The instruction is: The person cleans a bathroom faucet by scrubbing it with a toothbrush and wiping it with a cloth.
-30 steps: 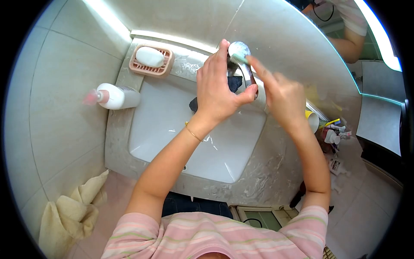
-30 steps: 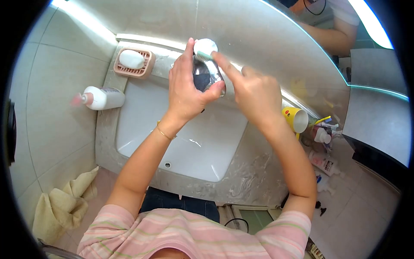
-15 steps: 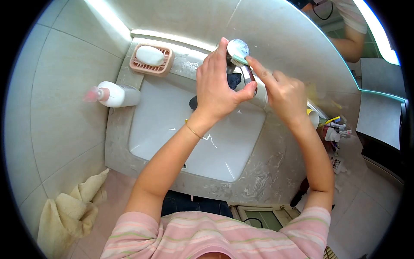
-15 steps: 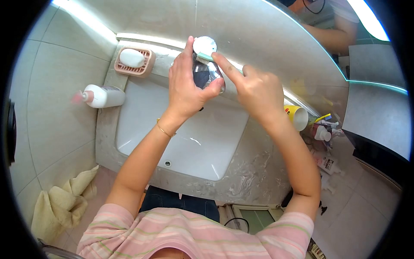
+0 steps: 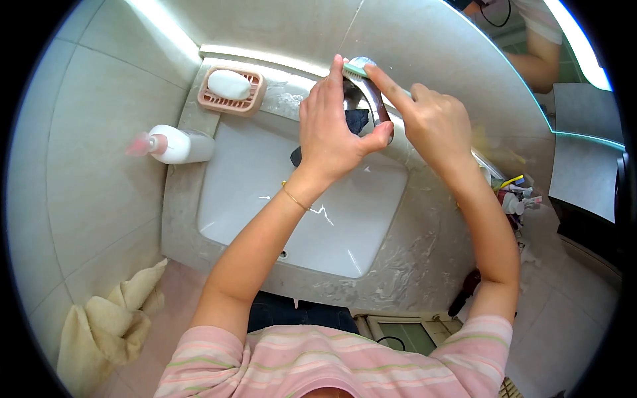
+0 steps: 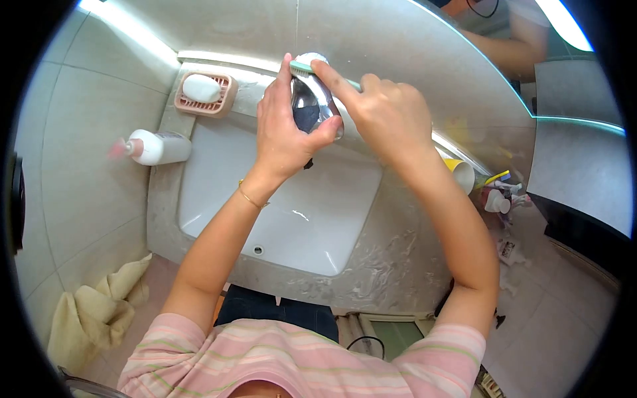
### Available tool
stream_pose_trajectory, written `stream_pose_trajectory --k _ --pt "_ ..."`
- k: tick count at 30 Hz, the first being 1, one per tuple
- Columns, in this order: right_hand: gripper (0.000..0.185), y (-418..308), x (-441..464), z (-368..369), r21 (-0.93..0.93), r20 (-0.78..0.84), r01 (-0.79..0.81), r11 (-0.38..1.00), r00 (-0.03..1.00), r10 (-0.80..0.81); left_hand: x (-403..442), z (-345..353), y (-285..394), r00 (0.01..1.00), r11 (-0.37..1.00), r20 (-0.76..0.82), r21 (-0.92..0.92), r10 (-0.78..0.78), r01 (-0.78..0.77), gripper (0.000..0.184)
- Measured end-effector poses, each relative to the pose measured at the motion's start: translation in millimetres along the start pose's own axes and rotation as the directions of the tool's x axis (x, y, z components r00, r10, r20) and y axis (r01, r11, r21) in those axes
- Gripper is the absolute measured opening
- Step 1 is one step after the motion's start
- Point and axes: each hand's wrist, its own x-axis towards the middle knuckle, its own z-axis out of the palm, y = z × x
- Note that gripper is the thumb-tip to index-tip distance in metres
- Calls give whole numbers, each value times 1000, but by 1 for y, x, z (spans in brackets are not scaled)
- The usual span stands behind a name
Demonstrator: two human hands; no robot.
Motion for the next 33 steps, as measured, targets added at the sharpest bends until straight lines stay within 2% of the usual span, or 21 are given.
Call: stream_pose_trajectory --k 5,7,9,12,16,18,22,25,27,28,31,33 --pt "67 2 -17 -7 -47 76 -9 999 997 13 0 2 -1 999 1000 -17 7 28 -27 105" --pt "66 1 -8 -6 -45 70 -9 999 997 12 1 0 1 1000 1000 -14 18 25 -24 105" --pt "67 1 1 2 16 -13 7 1000 1000 -7 1 -2 3 999 999 23 -17 -33 34 105" --pt "66 1 -19 -2 -31 78 -14 999 997 17 1 0 1 1000 1000 -2 -12 17 -17 105" --pt "67 0 -15 -6 -15 79 -35 999 996 36 0 -1 4 1000 1000 -14 3 25 -25 105" --pt "68 -1 -1 2 28 9 -18 999 1000 18 1 -4 6 998 999 35 -26 -43 44 104" --pt "69 1 -25 4 25 20 -41 999 999 41 -1 0 -1 999 998 -19 -44 42 -43 99" --pt "69 1 -32 -4 34 78 -39 999 996 37 -6 4 -6 998 993 -57 -109 39 -45 89" --pt "70 -1 -17 1 4 35 -75 997 997 75 -13 8 -7 983 923 -131 -378 -129 71 63" --pt "70 0 -15 6 6 33 -78 997 996 78 -17 9 -9 983 924 -129 -375 -127 70 63" --pt "72 1 -29 13 43 -19 -90 995 996 91 -27 9 -11 967 928 -158 -347 -198 134 25" --pt "73 -4 -57 1 83 7 -71 994 998 70 -29 11 -14 971 923 -112 -350 -212 162 22"
